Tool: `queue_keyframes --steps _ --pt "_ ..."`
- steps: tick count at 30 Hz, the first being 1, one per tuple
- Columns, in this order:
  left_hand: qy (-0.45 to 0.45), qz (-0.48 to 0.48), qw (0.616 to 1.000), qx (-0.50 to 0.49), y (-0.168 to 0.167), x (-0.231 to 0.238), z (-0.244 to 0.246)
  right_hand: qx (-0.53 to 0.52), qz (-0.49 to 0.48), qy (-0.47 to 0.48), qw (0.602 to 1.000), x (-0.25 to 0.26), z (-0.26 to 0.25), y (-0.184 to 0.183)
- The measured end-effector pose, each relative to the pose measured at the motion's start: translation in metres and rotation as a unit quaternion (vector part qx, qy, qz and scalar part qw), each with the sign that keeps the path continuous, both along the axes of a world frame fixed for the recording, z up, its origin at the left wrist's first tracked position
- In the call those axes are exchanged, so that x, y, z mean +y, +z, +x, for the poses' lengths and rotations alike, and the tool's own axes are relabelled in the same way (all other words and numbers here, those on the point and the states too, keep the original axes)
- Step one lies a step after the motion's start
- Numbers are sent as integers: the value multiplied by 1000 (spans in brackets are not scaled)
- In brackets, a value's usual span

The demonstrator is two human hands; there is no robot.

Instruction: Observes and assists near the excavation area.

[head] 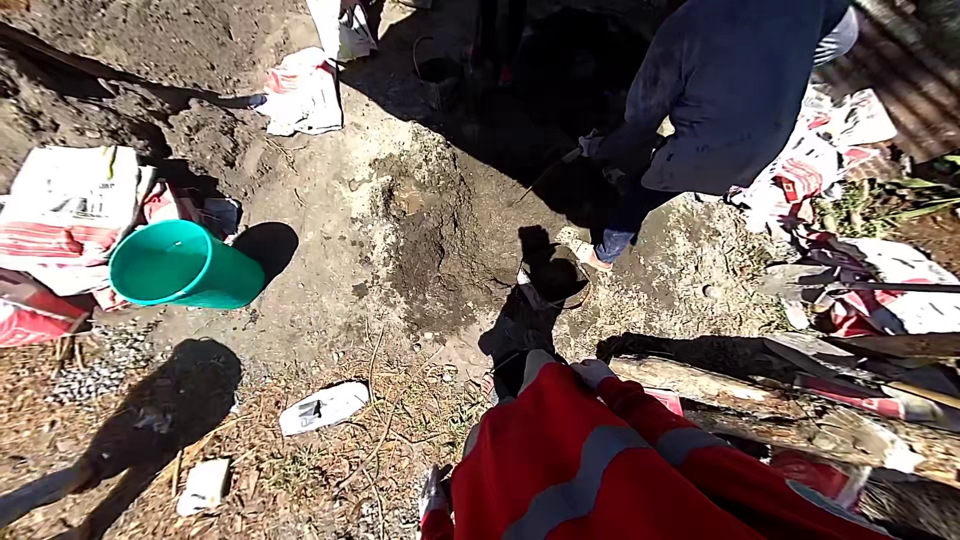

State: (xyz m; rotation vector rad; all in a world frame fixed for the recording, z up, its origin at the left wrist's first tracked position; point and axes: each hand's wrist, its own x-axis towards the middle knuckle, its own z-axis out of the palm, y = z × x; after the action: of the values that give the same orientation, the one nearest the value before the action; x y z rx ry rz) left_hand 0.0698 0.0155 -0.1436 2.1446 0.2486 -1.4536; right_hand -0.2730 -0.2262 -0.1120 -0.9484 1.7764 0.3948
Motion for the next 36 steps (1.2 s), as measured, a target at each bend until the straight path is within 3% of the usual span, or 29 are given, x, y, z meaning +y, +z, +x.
queue_keyframes --steps 4,9,22,27,36 --pt "16 3 1000 -11 6 -7 -2 0 0 16 1000 -1 -1 -6" --pt "11 -5 1000 -21 -12 1 -2 -1 -5 14 1000 -1 -2 -11" --pt "-5 -4 1000 -5 6 -6 -4 -4 -10 3 1000 -2 1 3" --pt "-2 -16 1000 1 -11 -1 2 9 4 38 999 -3 -1 -1" --pt "-8 -6 1000 10 -2 -8 2 9 13 43 999 -4 0 1"
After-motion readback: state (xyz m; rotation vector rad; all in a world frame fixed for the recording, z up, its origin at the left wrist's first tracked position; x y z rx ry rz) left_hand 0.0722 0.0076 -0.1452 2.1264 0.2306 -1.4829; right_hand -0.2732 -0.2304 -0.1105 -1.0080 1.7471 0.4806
